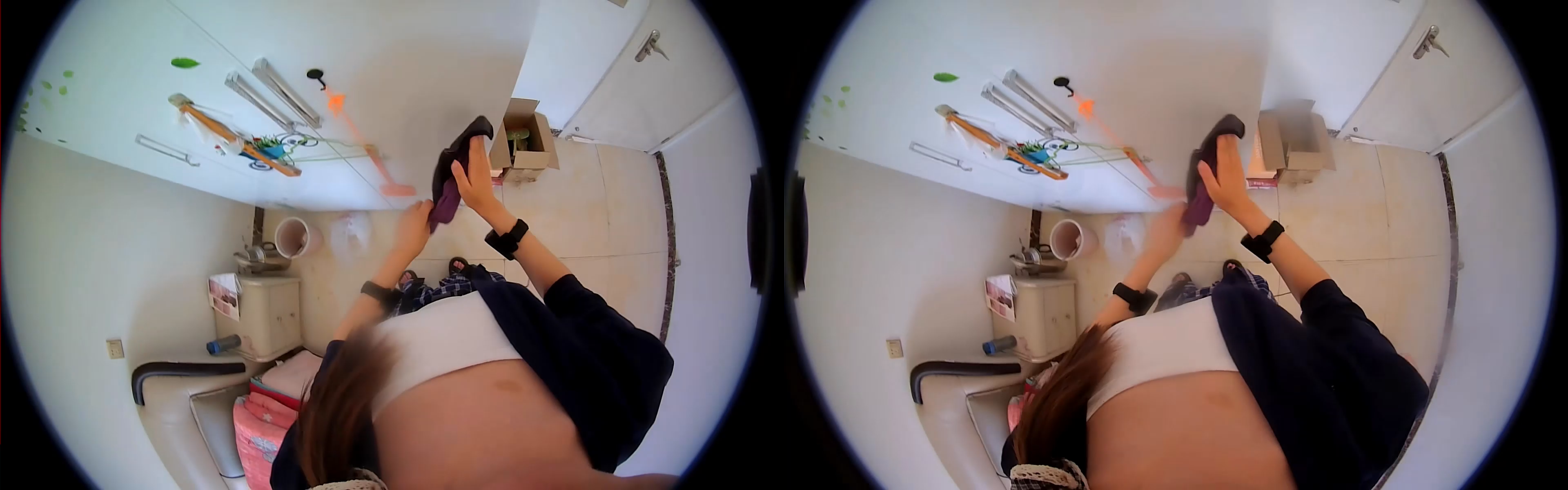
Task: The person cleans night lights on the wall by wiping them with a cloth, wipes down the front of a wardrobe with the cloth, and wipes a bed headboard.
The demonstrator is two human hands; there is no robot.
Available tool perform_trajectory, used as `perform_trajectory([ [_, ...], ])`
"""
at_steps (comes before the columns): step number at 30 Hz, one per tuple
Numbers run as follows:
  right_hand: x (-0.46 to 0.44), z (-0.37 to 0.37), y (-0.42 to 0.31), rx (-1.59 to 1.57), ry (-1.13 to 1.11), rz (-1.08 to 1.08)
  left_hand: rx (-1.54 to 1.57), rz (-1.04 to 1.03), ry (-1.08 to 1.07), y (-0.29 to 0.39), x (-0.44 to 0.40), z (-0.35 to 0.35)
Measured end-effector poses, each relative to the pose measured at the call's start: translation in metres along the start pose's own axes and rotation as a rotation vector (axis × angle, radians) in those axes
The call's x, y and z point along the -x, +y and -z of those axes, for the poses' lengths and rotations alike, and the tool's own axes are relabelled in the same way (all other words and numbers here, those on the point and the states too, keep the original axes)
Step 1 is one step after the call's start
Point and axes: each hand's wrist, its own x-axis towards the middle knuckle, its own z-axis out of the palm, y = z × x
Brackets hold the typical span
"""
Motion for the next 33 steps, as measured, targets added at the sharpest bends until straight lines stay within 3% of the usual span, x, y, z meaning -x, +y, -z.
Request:
perform_trajectory([
  [3, -0.031, 0.004, -0.049, -0.439, 0.057, 0.116, -0.098, -0.124, 0.455, 0.012, 0.006, 0.015],
  [5, -0.034, 0.003, -0.061, -0.727, -0.032, 0.245, -0.132, -0.201, 0.719, 0.014, 0.013, 0.028],
  [7, -0.030, -0.005, -0.056, -0.798, -0.070, 0.440, -0.155, -0.260, 0.911, 0.018, 0.020, 0.049],
  [10, -0.016, -0.009, -0.062, -0.914, -0.057, 0.621, -0.208, -0.279, 1.081, 0.013, 0.036, 0.076],
  [13, -0.015, 0.013, -0.079, -0.897, -0.259, 0.659, -0.072, -0.120, 1.182, 0.004, 0.052, 0.075],
  [17, -0.026, 0.022, -0.110, -0.777, -0.511, 0.615, 0.592, 0.097, 1.198, 0.005, 0.059, 0.065],
  [19, -0.024, 0.023, -0.125, -0.685, -0.561, 0.559, 0.398, 0.042, 1.094, -0.009, 0.068, 0.066],
  [21, -0.008, 0.028, -0.123, -0.554, -0.428, 0.419, 0.273, 0.063, 0.996, 0.005, 0.083, 0.075],
  [23, 0.009, 0.024, -0.121, -0.379, -0.351, 0.255, 0.333, -0.062, 0.997, 0.005, 0.094, 0.077],
  [25, 0.008, 0.018, -0.159, -0.118, -0.642, 0.263, 0.307, -0.191, 0.978, 0.008, 0.112, 0.086],
  [26, 0.021, 0.014, -0.173, -0.153, -0.834, 0.079, 0.279, -0.234, 0.954, 0.011, 0.126, 0.091],
  [29, 0.062, -0.011, -0.201, -0.258, -1.166, 0.013, 0.203, -0.332, 0.823, 0.012, 0.168, 0.112],
  [30, 0.083, -0.022, -0.216, -0.310, -1.041, 0.053, 0.194, -0.298, 0.823, 0.002, 0.186, 0.115],
  [33, 0.105, -0.055, -0.274, -0.358, -1.200, -0.191, 0.255, -0.153, 0.852, -0.033, 0.248, 0.130],
])
